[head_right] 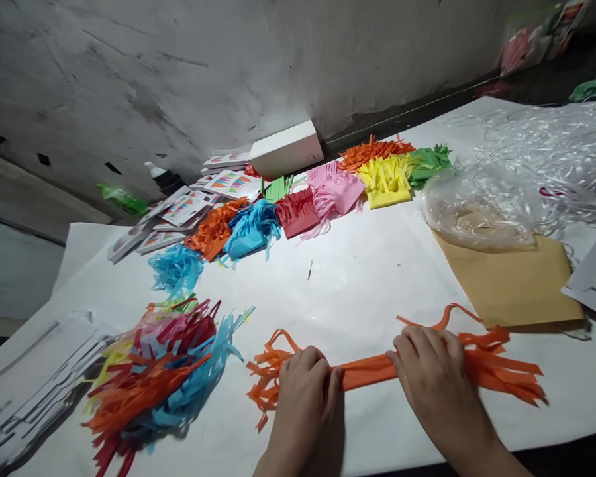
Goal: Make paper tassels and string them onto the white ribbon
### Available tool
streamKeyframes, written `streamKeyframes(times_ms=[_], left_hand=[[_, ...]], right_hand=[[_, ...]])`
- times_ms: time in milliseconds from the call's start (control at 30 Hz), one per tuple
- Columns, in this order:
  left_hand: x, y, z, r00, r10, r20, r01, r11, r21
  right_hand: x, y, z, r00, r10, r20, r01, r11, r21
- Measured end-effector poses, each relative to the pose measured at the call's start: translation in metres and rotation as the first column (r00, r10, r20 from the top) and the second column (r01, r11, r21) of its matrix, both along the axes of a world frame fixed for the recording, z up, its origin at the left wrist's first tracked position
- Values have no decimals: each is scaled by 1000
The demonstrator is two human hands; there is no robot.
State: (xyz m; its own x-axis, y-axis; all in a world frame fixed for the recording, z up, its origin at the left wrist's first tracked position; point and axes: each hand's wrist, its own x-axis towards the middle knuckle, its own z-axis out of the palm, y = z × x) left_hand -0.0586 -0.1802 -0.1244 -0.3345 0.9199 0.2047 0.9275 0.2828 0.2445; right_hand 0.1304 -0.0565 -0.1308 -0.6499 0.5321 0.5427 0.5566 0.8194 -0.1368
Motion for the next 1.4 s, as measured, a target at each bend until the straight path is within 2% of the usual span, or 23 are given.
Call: streamKeyframes(times_ms=[33,100,167,233,300,400,500,633,733,800,867,967,1067,1167,1267,1400], left_hand=[[-1,0,1,1000,-1,-12,1,1000,2],[-3,0,3,999,-15,-35,15,1000,0],[-3,0,6,999,-39,-30,39,999,-14],[-2,-1,10,1000,-16,-9,16,998,53],[2,-2,13,1000,-27,-1,27,983,179],[10,-3,15,982,-181,-46,185,923,337],[12,-4,10,950,-309,-46,307,895,325],[5,-9,-3,934,-357,26,335,898,284],[2,-17,-9,940,-321,113,270,906,325],[3,-22,-9,943,-280,178,207,916,343],[7,-25,-5,947,-213,242,135,943,303],[14,-23,1,958,-90,273,30,976,217],[16,-17,1,984,11,178,-40,987,159],[16,-13,-4,994,36,102,-49,991,128],[15,-13,-8,992,13,128,-34,985,169],[17,-15,-6,986,-87,143,44,960,276]], right_hand=[[1,-2,1,999,41,-30,-40,999,22],[0,-8,3,976,200,-90,-198,980,27],[-3,-13,3,923,360,-132,-364,932,-2],[-7,-16,2,896,421,-142,-430,902,-36],[-10,-17,2,896,420,-141,-430,901,-49],[-13,-17,5,898,412,-156,-429,899,-93],[-16,-21,5,903,408,-134,-424,896,-134],[-14,-24,-1,923,371,-103,-383,912,-149],[1,-15,-4,918,373,-133,-392,903,-177],[12,-7,-4,906,406,-120,-422,886,-193],[18,-1,-5,905,414,-100,-426,885,-189],[17,-1,-7,951,297,-82,-307,936,-173],[9,-3,-8,991,137,-11,-137,978,-154],[2,-5,-6,997,77,9,-75,989,-124],[-3,-10,-1,983,153,-104,-165,980,-114],[-12,-20,5,909,378,-174,-405,901,-154]])
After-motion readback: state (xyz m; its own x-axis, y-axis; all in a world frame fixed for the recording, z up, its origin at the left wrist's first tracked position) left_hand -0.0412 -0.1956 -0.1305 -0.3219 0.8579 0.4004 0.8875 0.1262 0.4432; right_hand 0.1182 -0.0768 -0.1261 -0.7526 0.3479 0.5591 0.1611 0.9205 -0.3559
